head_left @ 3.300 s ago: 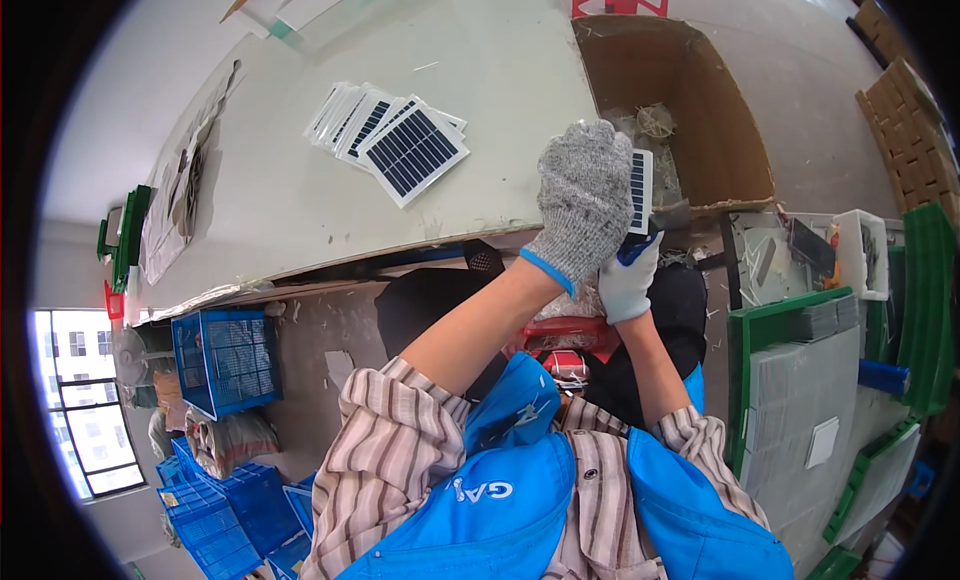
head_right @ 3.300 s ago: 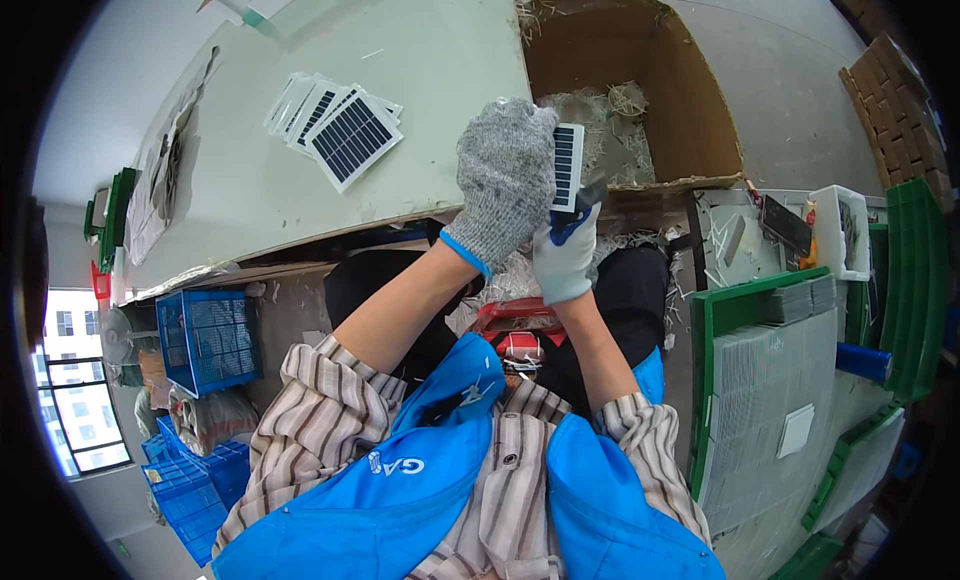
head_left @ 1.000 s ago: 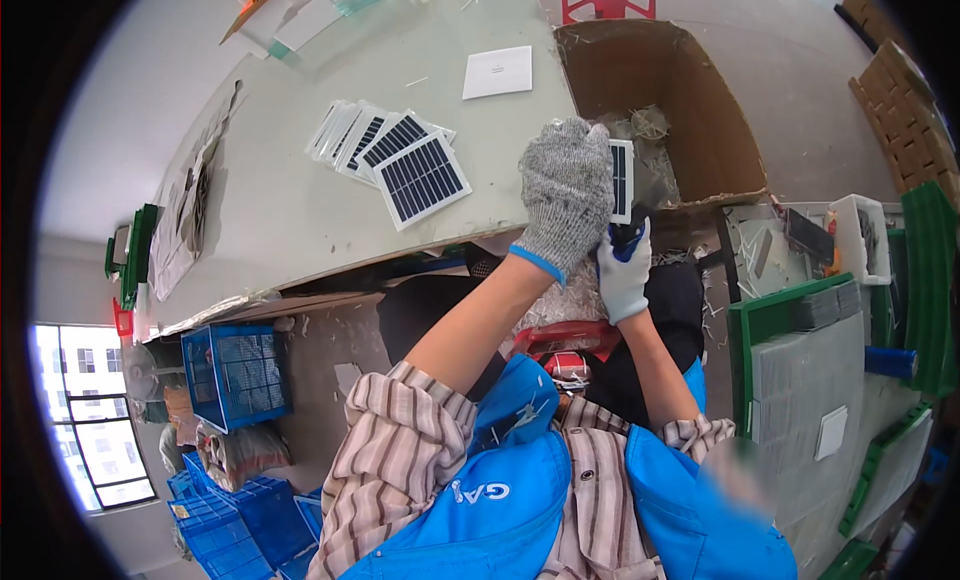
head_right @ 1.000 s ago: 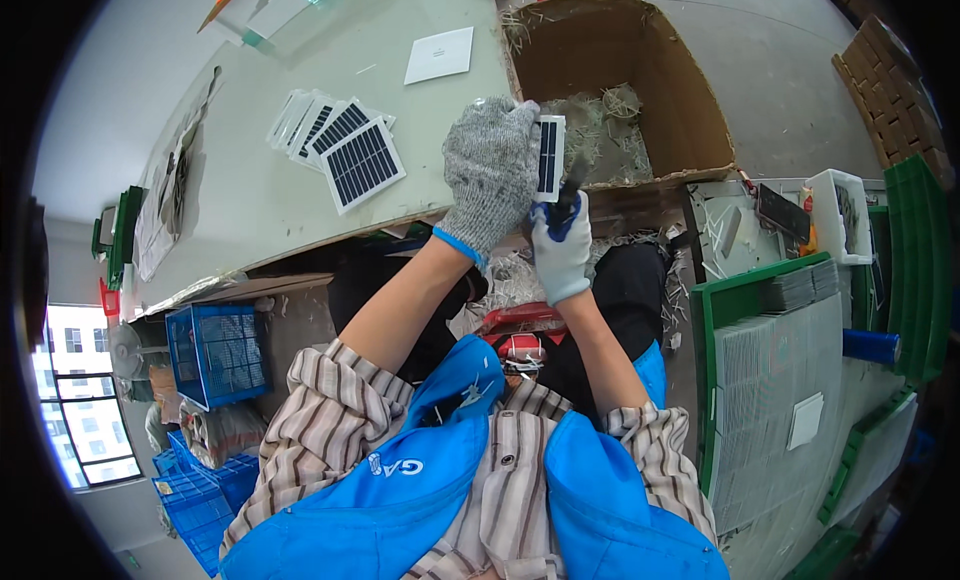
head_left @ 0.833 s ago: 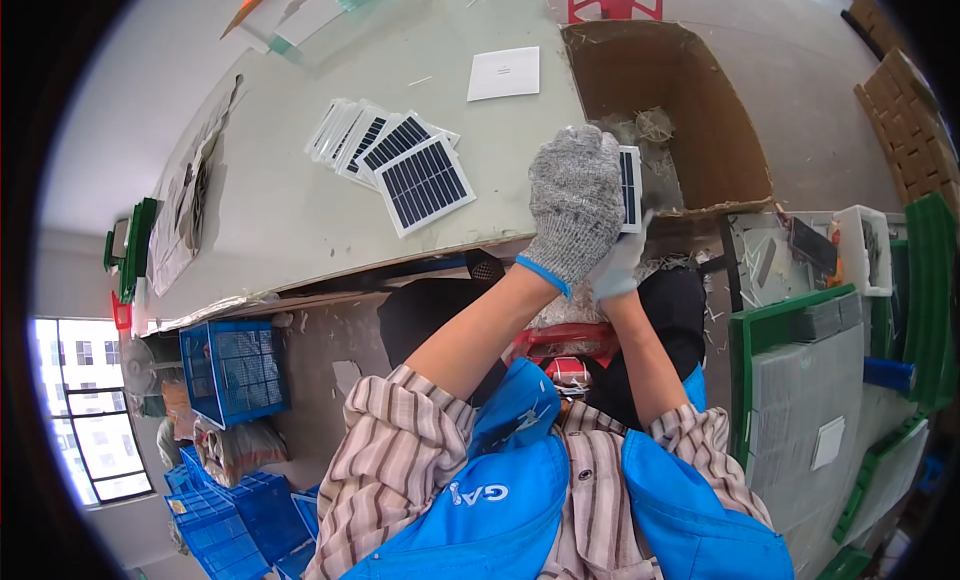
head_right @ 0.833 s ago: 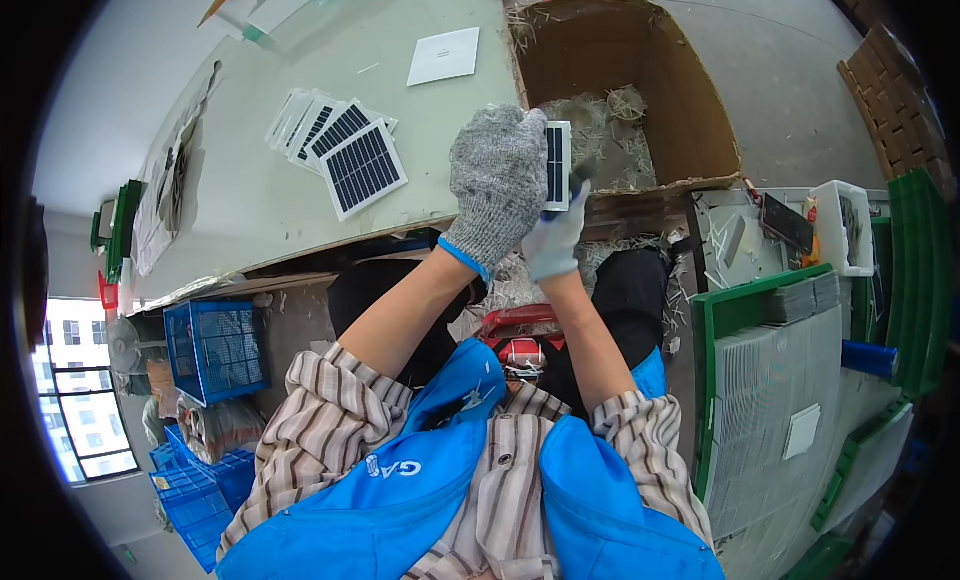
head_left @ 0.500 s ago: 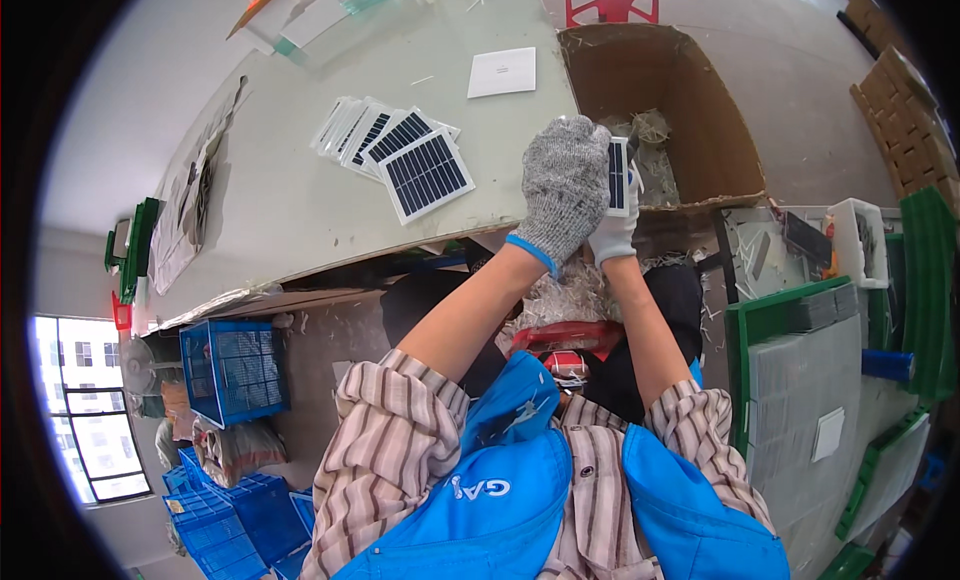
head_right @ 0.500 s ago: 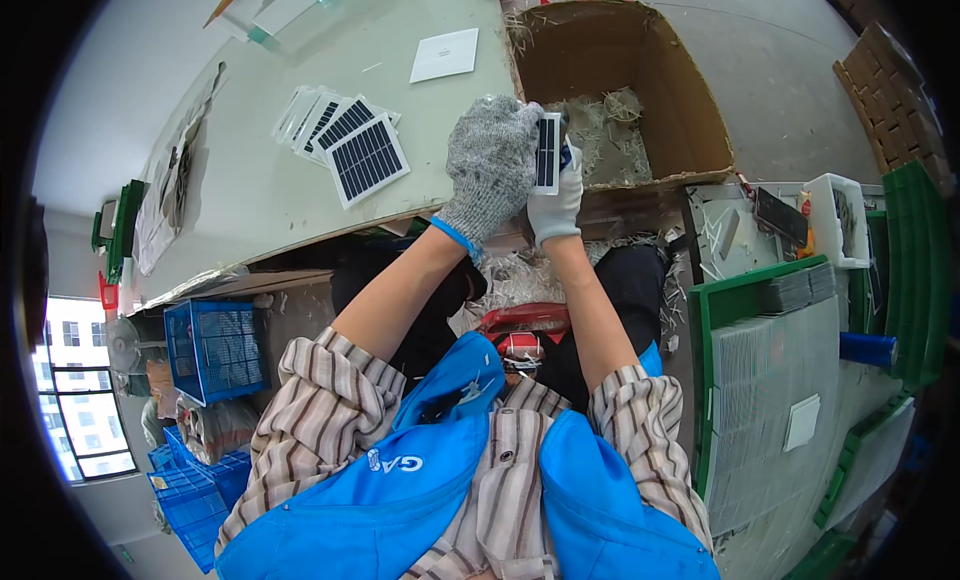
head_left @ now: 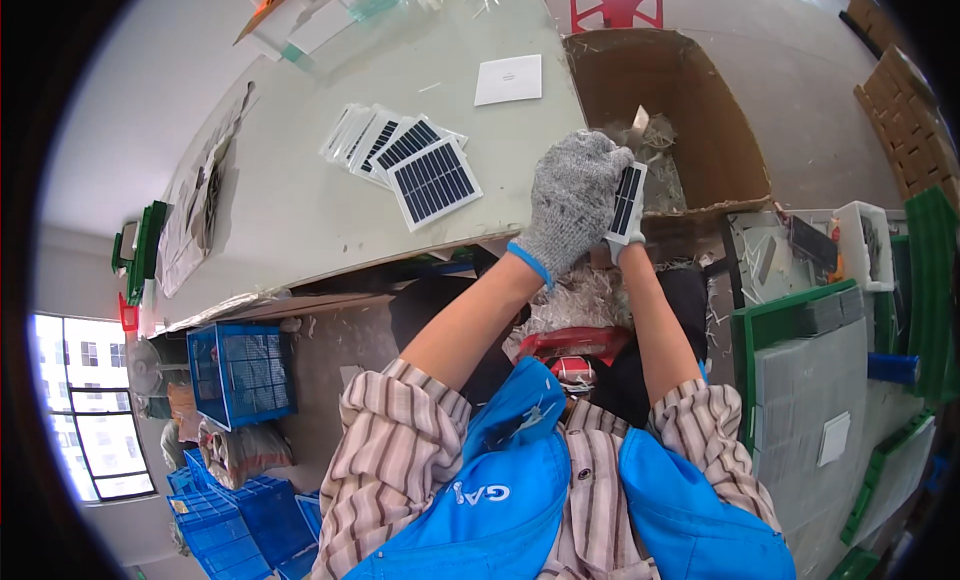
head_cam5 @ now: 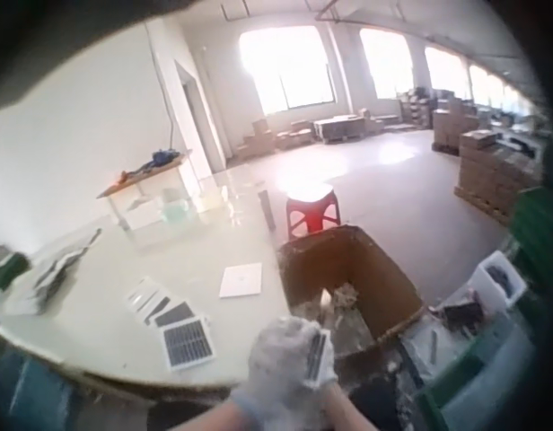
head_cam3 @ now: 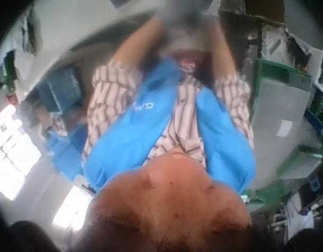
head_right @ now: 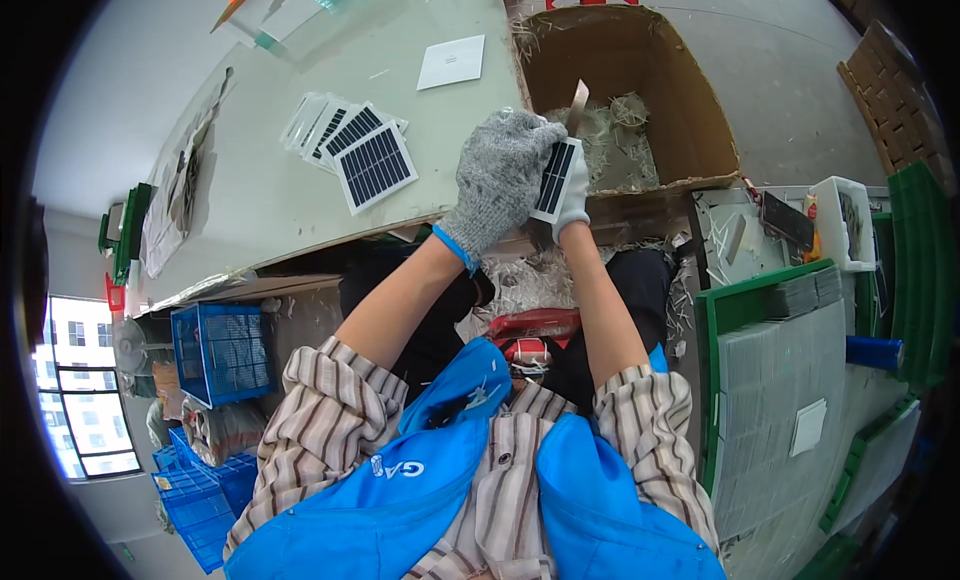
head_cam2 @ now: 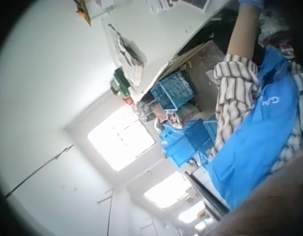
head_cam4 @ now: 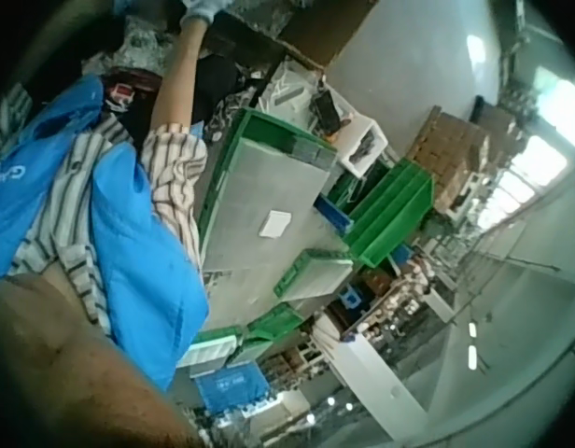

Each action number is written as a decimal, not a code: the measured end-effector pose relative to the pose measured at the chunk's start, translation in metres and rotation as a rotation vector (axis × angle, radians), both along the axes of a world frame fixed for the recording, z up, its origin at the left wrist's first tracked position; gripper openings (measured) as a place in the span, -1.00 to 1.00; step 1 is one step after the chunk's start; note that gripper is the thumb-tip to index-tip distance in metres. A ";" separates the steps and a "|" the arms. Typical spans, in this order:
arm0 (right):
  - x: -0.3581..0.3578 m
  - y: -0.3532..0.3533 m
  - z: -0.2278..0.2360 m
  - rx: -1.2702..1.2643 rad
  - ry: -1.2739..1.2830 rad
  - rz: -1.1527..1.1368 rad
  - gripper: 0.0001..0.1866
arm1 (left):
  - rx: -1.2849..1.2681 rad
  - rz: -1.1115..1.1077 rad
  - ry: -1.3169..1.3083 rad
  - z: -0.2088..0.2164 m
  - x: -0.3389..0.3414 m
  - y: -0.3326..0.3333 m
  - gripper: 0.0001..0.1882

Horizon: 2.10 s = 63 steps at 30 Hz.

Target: Scraping excess material from the edges of small solar panels using a scraper knife.

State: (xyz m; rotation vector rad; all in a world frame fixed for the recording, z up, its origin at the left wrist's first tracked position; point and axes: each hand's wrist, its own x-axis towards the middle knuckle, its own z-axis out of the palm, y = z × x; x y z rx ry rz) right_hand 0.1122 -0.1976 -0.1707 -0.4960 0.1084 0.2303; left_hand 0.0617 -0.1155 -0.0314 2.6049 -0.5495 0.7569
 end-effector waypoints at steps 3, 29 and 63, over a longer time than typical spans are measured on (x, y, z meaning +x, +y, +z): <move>-0.024 -0.031 -0.009 -0.524 -0.374 0.011 -0.80 | -0.003 0.118 -0.159 0.003 -0.004 0.003 -0.70; -0.093 -0.029 0.009 -1.505 -0.602 -0.629 -0.46 | 0.028 0.240 -0.076 -0.007 -0.001 0.000 -0.74; -0.121 -0.084 0.057 -0.939 -0.222 0.008 -0.79 | 0.104 0.090 -0.158 -0.022 -0.012 0.023 -0.70</move>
